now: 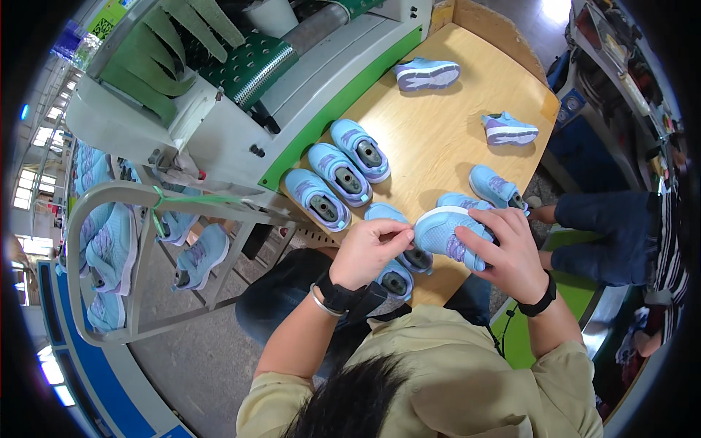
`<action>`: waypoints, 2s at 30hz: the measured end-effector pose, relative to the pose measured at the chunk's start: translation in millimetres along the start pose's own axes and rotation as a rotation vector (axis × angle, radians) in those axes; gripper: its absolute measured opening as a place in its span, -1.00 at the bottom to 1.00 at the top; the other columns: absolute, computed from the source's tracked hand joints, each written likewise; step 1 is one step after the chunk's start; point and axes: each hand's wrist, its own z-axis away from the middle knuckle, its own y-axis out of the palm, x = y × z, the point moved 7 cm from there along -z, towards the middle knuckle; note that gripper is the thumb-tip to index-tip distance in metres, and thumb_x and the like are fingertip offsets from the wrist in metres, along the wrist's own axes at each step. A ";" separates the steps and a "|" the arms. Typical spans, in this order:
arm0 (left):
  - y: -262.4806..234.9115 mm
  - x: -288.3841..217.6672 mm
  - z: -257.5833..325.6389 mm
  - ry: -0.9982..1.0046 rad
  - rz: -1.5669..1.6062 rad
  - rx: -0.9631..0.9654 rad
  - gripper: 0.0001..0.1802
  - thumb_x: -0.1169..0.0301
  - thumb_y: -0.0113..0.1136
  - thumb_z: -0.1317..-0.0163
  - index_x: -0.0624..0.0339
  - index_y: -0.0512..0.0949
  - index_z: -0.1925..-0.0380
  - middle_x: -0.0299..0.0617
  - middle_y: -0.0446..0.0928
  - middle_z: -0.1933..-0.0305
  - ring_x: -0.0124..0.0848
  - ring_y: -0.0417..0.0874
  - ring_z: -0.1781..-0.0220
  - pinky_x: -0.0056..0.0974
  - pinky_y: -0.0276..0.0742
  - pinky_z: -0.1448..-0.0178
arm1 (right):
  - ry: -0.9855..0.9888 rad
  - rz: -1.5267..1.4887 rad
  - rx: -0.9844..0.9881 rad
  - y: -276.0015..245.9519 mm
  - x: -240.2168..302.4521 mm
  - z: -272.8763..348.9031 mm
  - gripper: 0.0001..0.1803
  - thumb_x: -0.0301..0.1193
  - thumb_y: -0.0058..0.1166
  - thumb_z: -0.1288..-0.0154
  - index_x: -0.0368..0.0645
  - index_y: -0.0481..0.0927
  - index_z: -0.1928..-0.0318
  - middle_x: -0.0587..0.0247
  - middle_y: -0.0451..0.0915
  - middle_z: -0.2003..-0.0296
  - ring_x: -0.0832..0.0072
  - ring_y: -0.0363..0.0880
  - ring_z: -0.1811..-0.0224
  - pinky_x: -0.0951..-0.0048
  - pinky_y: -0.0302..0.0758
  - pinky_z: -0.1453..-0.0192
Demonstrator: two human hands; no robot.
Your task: The person picks up light blue sneakers from a conveyor belt and a nearby rack, then places them into a cardboard box on the table. They arrange the shoes in rows inside the box, occasionally picking up pairs from the rack to add to the collection.
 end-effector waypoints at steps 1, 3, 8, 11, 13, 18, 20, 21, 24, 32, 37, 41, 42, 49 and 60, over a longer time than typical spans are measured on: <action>0.2 0.4 0.1 0.012 -0.046 -0.026 -0.74 0.46 0.23 -0.49 0.46 0.69 0.00 -0.14 0.75 0.12 -0.45 0.76 0.09 -0.35 0.66 -0.07 | -0.009 0.005 -0.008 0.9 0.9 0.4 -0.26 -0.44 0.49 0.18 0.13 0.65 -0.17 0.17 0.57 -0.15 0.17 0.55 -0.10 0.11 0.44 -0.16; 2.9 -0.4 -0.7 0.041 -0.136 -0.076 -0.75 0.45 0.23 -0.48 0.46 0.69 0.02 -0.14 0.75 0.14 -0.45 0.76 0.10 -0.35 0.66 -0.06 | -0.011 0.014 -0.019 1.8 2.7 0.9 -0.27 -0.43 0.49 0.18 0.13 0.65 -0.16 0.17 0.58 -0.15 0.17 0.55 -0.09 0.10 0.44 -0.16; 5.4 3.7 -2.9 0.074 -0.054 -0.066 -0.76 0.46 0.21 -0.50 0.46 0.69 0.02 -0.15 0.74 0.12 -0.46 0.74 0.10 -0.36 0.66 -0.06 | 0.057 -0.050 -0.025 6.0 -4.6 8.0 -0.25 -0.45 0.52 0.20 0.10 0.66 -0.17 0.16 0.59 -0.14 0.13 0.54 -0.09 0.09 0.44 -0.18; 4.7 0.5 -2.3 0.071 0.010 -0.033 -0.75 0.45 0.20 -0.51 0.45 0.69 0.00 -0.16 0.72 0.11 -0.46 0.73 0.09 -0.36 0.65 -0.06 | 0.079 -0.114 -0.030 4.4 -9.8 9.2 -0.23 -0.46 0.53 0.22 0.09 0.66 -0.17 0.14 0.59 -0.16 0.10 0.54 -0.10 0.09 0.45 -0.19; 4.1 -3.3 -1.3 0.062 0.014 -0.017 -0.74 0.44 0.20 -0.51 0.44 0.69 0.00 -0.16 0.72 0.11 -0.47 0.73 0.08 -0.36 0.65 -0.05 | 0.085 -0.118 -0.029 4.3 -9.9 9.4 -0.22 -0.47 0.53 0.22 0.09 0.66 -0.17 0.14 0.59 -0.16 0.09 0.54 -0.10 0.09 0.45 -0.20; 1.2 -5.0 0.4 0.049 -0.026 0.007 -0.74 0.43 0.22 -0.51 0.43 0.70 0.00 -0.16 0.73 0.14 -0.47 0.73 0.09 -0.36 0.64 -0.04 | 0.088 -0.133 -0.019 5.5 -9.3 10.6 -0.23 -0.48 0.52 0.21 0.09 0.67 -0.17 0.15 0.59 -0.17 0.09 0.54 -0.11 0.10 0.45 -0.22; 1.5 -5.4 1.4 0.054 -0.030 0.010 -0.74 0.43 0.22 -0.51 0.42 0.71 0.00 -0.16 0.74 0.15 -0.48 0.73 0.10 -0.36 0.64 -0.03 | 0.091 -0.140 -0.019 6.3 -9.3 11.7 -0.24 -0.48 0.52 0.21 0.09 0.67 -0.17 0.15 0.59 -0.17 0.09 0.54 -0.11 0.11 0.45 -0.23; 1.7 -5.7 1.8 0.056 -0.032 0.012 -0.74 0.43 0.22 -0.51 0.42 0.71 0.01 -0.16 0.74 0.15 -0.48 0.73 0.10 -0.36 0.64 -0.03 | 0.096 -0.142 -0.019 6.8 -9.4 12.0 -0.24 -0.48 0.52 0.21 0.09 0.67 -0.17 0.15 0.59 -0.16 0.09 0.54 -0.11 0.10 0.45 -0.23; 1.9 -5.3 1.6 0.052 -0.050 0.014 -0.75 0.42 0.23 -0.50 0.42 0.71 0.01 -0.16 0.75 0.15 -0.48 0.73 0.11 -0.36 0.63 -0.03 | 0.111 -0.156 -0.015 7.8 -10.0 13.1 -0.26 -0.49 0.51 0.20 0.08 0.68 -0.16 0.15 0.59 -0.16 0.08 0.54 -0.11 0.10 0.45 -0.23; 3.4 -8.3 2.5 0.025 -0.107 0.023 -0.75 0.43 0.24 -0.49 0.43 0.71 0.03 -0.17 0.75 0.18 -0.49 0.73 0.13 -0.37 0.64 -0.02 | 0.126 -0.184 -0.005 10.4 -11.3 14.1 -0.29 -0.50 0.49 0.17 0.06 0.68 -0.15 0.14 0.59 -0.14 0.07 0.54 -0.11 0.10 0.45 -0.22; 5.0 -9.3 3.1 0.055 -0.151 -0.009 -0.76 0.43 0.24 -0.47 0.43 0.71 0.06 -0.16 0.76 0.20 -0.48 0.74 0.16 -0.36 0.64 0.01 | 0.082 -0.159 -0.014 8.4 -7.8 15.0 -0.28 -0.50 0.49 0.16 0.06 0.66 -0.16 0.10 0.58 -0.14 0.05 0.54 -0.09 0.07 0.44 -0.20; 11.4 -8.0 -0.5 0.110 -0.295 -0.048 -0.77 0.43 0.27 -0.43 0.42 0.71 0.08 -0.13 0.77 0.22 -0.45 0.76 0.21 -0.34 0.65 0.05 | 0.058 -0.115 -0.008 9.1 -5.6 20.0 -0.27 -0.50 0.49 0.16 0.06 0.65 -0.17 0.08 0.58 -0.15 0.06 0.54 -0.08 0.06 0.44 -0.20; 12.2 -7.7 -1.7 0.118 -0.335 -0.055 -0.77 0.44 0.28 -0.42 0.42 0.71 0.08 -0.12 0.77 0.23 -0.45 0.76 0.22 -0.33 0.65 0.05 | 0.078 -0.129 -0.012 11.0 -6.1 22.2 -0.26 -0.50 0.49 0.17 0.05 0.65 -0.17 0.09 0.58 -0.15 0.06 0.54 -0.09 0.06 0.44 -0.20; 11.4 6.4 -5.1 0.039 -0.055 0.070 -0.75 0.43 0.25 -0.47 0.42 0.70 0.01 -0.14 0.76 0.19 -0.46 0.74 0.16 -0.33 0.65 0.00 | 0.234 -0.324 -0.073 26.1 -17.8 37.0 -0.27 -0.52 0.50 0.17 -0.03 0.65 -0.16 0.14 0.63 -0.13 0.07 0.56 -0.11 0.10 0.47 -0.22; 9.0 -7.3 -0.2 0.010 -0.100 0.113 -0.74 0.46 0.24 -0.48 0.40 0.70 -0.04 -0.15 0.75 0.18 -0.46 0.75 0.12 -0.35 0.66 -0.03 | 0.235 -0.377 -0.082 23.5 -16.0 34.4 -0.30 -0.51 0.52 0.13 -0.07 0.65 -0.16 0.14 0.64 -0.12 0.09 0.57 -0.12 0.13 0.49 -0.23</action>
